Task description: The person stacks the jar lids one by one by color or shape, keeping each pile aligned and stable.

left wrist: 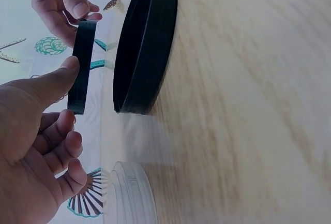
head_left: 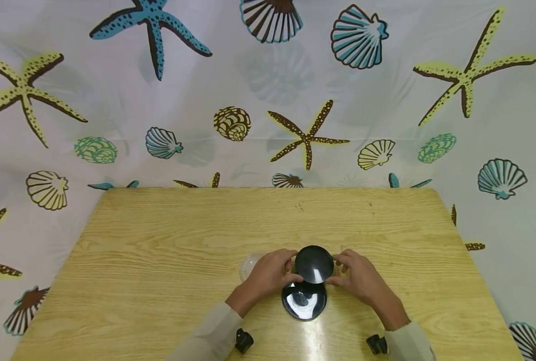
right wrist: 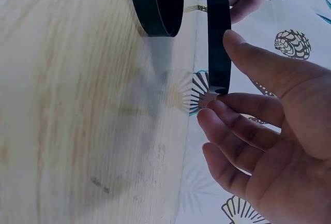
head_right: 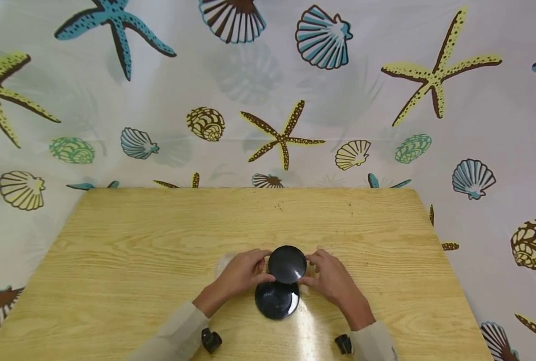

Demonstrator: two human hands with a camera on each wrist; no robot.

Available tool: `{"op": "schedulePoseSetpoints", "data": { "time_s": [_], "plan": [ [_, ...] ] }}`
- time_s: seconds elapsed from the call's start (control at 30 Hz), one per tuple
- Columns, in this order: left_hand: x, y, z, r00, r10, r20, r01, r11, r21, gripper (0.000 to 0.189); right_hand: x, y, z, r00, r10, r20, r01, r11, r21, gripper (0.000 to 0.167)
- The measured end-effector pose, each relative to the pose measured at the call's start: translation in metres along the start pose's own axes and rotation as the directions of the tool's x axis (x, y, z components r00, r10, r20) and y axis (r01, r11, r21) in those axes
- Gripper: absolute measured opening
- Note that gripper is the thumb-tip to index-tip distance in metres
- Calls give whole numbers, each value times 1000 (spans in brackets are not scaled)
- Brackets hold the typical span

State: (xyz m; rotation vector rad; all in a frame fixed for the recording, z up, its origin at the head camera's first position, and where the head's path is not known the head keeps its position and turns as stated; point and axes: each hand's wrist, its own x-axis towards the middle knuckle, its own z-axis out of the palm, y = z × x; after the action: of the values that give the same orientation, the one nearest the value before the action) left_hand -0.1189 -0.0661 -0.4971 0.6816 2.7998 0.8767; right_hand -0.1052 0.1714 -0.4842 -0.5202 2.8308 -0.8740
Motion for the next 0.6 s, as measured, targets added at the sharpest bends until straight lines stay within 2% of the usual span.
{"op": "schedulePoseSetpoints", "data": {
  "time_s": [0.6],
  "plan": [
    [-13,-4,1,1000,0,-18,0,1000,-13,55,-4,-4,8,999,-19,-26,19,1000,20,50]
  ]
}}
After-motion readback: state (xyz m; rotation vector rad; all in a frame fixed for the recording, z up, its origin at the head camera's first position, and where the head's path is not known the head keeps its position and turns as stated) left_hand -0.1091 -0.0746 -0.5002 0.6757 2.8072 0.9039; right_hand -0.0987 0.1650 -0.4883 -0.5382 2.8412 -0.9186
